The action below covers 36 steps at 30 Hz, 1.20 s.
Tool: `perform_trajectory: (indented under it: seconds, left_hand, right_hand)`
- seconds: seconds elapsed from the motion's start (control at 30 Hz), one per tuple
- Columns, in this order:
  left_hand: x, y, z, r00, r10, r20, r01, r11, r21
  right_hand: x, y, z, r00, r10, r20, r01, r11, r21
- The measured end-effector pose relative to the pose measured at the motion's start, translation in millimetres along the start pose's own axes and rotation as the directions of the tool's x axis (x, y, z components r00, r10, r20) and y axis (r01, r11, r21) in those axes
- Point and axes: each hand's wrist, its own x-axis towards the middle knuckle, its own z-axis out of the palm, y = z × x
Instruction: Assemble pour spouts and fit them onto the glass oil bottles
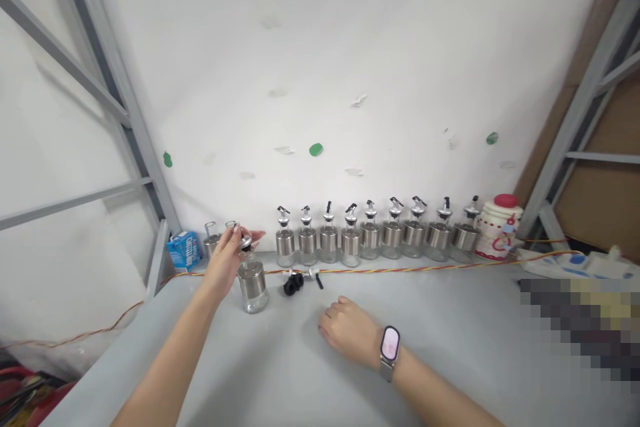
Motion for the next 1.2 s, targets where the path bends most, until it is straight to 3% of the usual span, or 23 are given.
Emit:
perform_trajectory:
  seconds: [0.23, 0.47, 0.57, 0.7, 0.77, 0.97, 1.2]
  left_hand:
    - [0, -3, -7, 0.999, -0.007, -0.049, 0.012, 0.994, 0.109]
    - [-6, -6, 5, 1.0, -0.021, 0.003, 0.021, 0.999, 0.026]
    - [-15, -8, 21, 0.998, -0.053, 0.032, 0.055, 0.997, -0.055]
    - [-31, -9, 45, 0.977, -0.161, 0.139, 0.179, 0.976, -0.123]
    - [-37, -9, 56, 0.958, -0.207, 0.198, 0.232, 0.967, -0.11]
    - [-49, -8, 72, 0.917, -0.213, 0.338, 0.253, 0.964, -0.078]
    - [-54, -16, 74, 0.939, -0.181, 0.292, 0.214, 0.973, -0.087]
  right_hand:
    - [0, -1, -1, 1.0, 0.007, -0.002, -0.007, 1.0, 0.01]
    - [0, -1, -1, 0.999, 0.019, -0.048, -0.018, 1.0, 0.012]
    - [-1, 1, -7, 0.985, 0.048, -0.164, -0.035, 0.996, 0.077]
    - [-4, 5, -18, 0.905, 0.146, -0.399, -0.061, 0.974, 0.218]
    - [-4, 6, -21, 0.886, 0.17, -0.432, -0.06, 0.965, 0.256]
    - [-2, 1, -18, 0.94, 0.2, -0.276, -0.1, 0.936, 0.336]
    - [-1, -4, -21, 0.944, 0.236, -0.231, -0.134, 0.913, 0.384]
